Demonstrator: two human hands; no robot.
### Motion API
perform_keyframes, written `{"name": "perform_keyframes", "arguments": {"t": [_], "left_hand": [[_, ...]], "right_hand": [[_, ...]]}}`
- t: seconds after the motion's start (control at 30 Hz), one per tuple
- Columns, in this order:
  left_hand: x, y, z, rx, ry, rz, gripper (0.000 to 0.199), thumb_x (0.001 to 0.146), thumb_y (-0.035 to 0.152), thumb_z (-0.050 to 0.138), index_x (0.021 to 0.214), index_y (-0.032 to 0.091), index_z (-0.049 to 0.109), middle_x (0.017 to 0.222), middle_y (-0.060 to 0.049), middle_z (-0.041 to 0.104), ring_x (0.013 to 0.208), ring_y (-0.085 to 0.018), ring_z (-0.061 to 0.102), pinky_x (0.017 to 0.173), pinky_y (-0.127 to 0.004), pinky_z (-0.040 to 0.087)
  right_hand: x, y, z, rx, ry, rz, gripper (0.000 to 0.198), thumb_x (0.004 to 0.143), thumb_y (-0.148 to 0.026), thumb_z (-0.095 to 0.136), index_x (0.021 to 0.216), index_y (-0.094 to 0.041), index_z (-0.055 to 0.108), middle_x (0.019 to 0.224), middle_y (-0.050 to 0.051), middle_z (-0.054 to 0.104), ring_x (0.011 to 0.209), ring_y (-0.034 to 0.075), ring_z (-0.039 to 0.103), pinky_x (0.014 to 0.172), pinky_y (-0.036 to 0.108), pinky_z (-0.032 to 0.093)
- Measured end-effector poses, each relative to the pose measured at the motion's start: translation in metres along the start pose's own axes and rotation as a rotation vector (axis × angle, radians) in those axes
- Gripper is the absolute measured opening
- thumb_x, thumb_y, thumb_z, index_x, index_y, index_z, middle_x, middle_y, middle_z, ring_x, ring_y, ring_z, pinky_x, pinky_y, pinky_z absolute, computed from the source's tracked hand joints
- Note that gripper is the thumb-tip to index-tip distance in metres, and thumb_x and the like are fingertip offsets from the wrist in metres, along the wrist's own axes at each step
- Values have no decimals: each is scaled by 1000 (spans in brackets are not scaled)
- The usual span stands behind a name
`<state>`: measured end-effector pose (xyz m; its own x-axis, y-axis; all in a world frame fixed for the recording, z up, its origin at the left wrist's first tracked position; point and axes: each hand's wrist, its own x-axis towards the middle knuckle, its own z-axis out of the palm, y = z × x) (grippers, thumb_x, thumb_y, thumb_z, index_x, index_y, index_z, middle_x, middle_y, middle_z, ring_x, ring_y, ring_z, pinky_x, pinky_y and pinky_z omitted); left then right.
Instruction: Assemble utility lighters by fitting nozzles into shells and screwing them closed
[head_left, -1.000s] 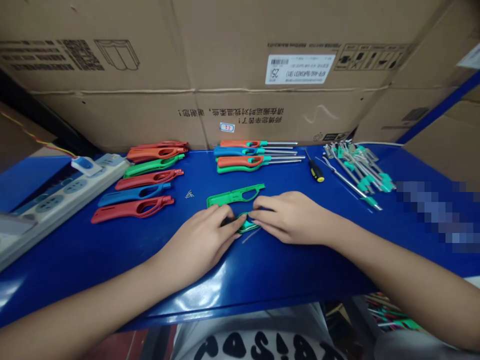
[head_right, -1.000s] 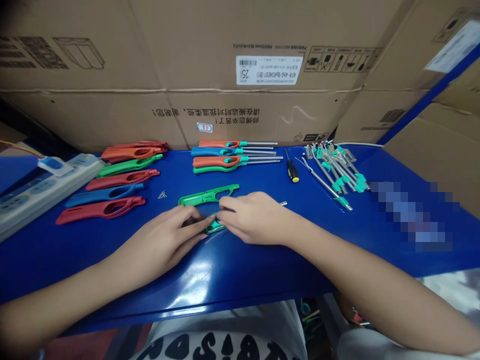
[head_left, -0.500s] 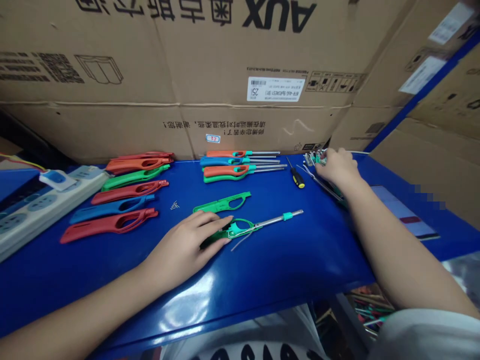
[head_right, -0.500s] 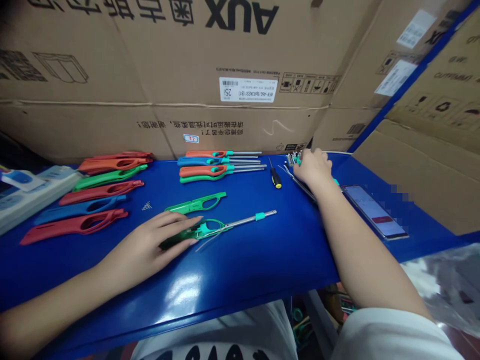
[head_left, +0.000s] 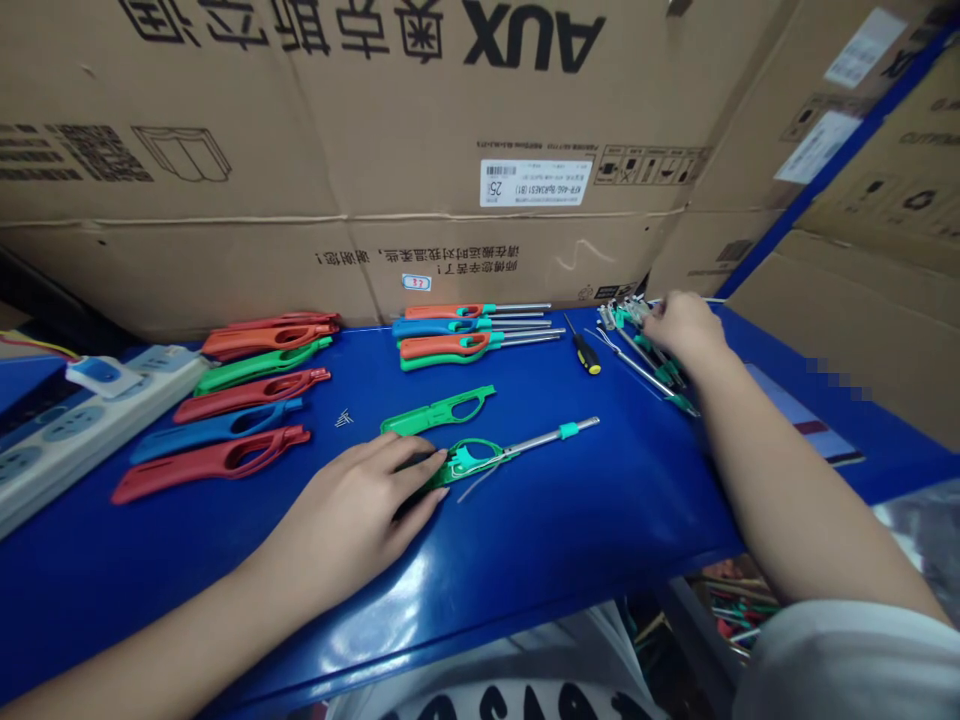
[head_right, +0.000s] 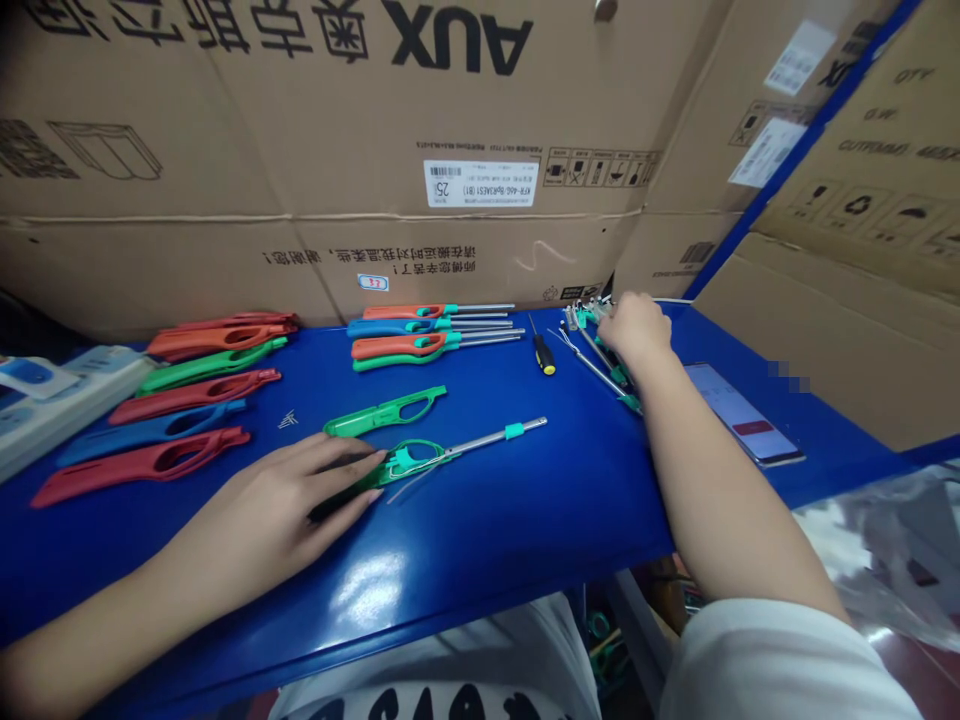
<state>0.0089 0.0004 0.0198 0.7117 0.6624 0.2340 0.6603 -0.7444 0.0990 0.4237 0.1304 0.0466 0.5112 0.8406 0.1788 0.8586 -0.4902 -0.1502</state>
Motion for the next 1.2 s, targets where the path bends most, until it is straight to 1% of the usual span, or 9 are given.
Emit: {"name": "perform_keyframes", "arguments": {"t": [0.07, 0.17, 0.33, 0.4, 0.5, 0.63, 0.8, 1.03, 1.2], "left_hand": [[0, 1, 0, -8, -12, 3, 37, 102, 33, 46, 120, 18, 74, 114, -12, 71, 98, -28, 69, 86, -45, 60], [0, 2, 2, 19, -22, 4, 38, 103, 32, 44, 122, 16, 73, 111, -14, 70, 96, -29, 68, 83, -46, 60], [1, -2, 7, -50, -15, -22, 36, 103, 31, 46, 121, 15, 73, 110, -14, 69, 99, -30, 67, 85, -48, 59], [2, -4, 8, -166, 14, -53, 32, 102, 32, 52, 121, 17, 73, 114, -13, 69, 104, -28, 66, 91, -47, 57], [6, -4, 7, -370, 102, -132, 31, 94, 37, 66, 120, 22, 73, 122, -10, 70, 112, -28, 64, 99, -46, 54], [12, 7, 3, -747, 233, -245, 19, 96, 35, 64, 100, 23, 79, 106, -5, 76, 103, -22, 69, 96, -38, 56], [14, 16, 3, -969, 307, -384, 18, 91, 37, 69, 89, 22, 79, 100, -5, 77, 99, -21, 71, 93, -37, 59], [15, 12, 6, -1070, 354, -523, 25, 91, 40, 67, 98, 17, 72, 111, -8, 76, 107, -22, 71, 97, -36, 57], [14, 10, 9, -1096, 296, -520, 30, 94, 43, 62, 109, 17, 67, 105, -7, 75, 100, -20, 71, 92, -34, 57]], "right_hand": [[-10, -11, -8, 265, 51, -104, 11, 88, -26, 62, 92, -17, 66, 101, 14, 69, 95, 25, 64, 79, 35, 48], [-42, -41, -15, 774, -48, -256, 13, 89, -31, 63, 90, -18, 65, 85, 6, 67, 72, 16, 59, 65, 29, 46], [-124, -94, -12, 1148, -582, -668, 32, 80, -47, 73, 89, -17, 65, 71, -2, 60, 58, 11, 49, 54, 24, 40], [-153, -105, -7, 1159, -711, -822, 31, 81, -46, 74, 85, -17, 65, 74, -1, 61, 65, 11, 53, 61, 25, 45], [-178, -108, 2, 1158, -677, -970, 23, 89, -40, 69, 90, -17, 67, 80, 0, 64, 73, 13, 57, 71, 27, 49], [-188, -103, 14, 1230, -589, -1051, 13, 88, -30, 70, 93, -18, 68, 90, 2, 70, 81, 14, 64, 79, 30, 53], [-190, -103, 20, 1202, -548, -1087, 12, 88, -29, 71, 93, -19, 69, 89, 2, 72, 81, 14, 67, 78, 30, 55], [-182, -95, 12, 773, -328, -1390, 9, 91, -21, 62, 98, -18, 68, 95, 5, 71, 92, 18, 63, 90, 37, 46], [-173, -88, 12, 428, -260, -1641, 19, 98, -34, 58, 98, -18, 69, 95, 5, 68, 84, 17, 61, 76, 33, 43]]}}
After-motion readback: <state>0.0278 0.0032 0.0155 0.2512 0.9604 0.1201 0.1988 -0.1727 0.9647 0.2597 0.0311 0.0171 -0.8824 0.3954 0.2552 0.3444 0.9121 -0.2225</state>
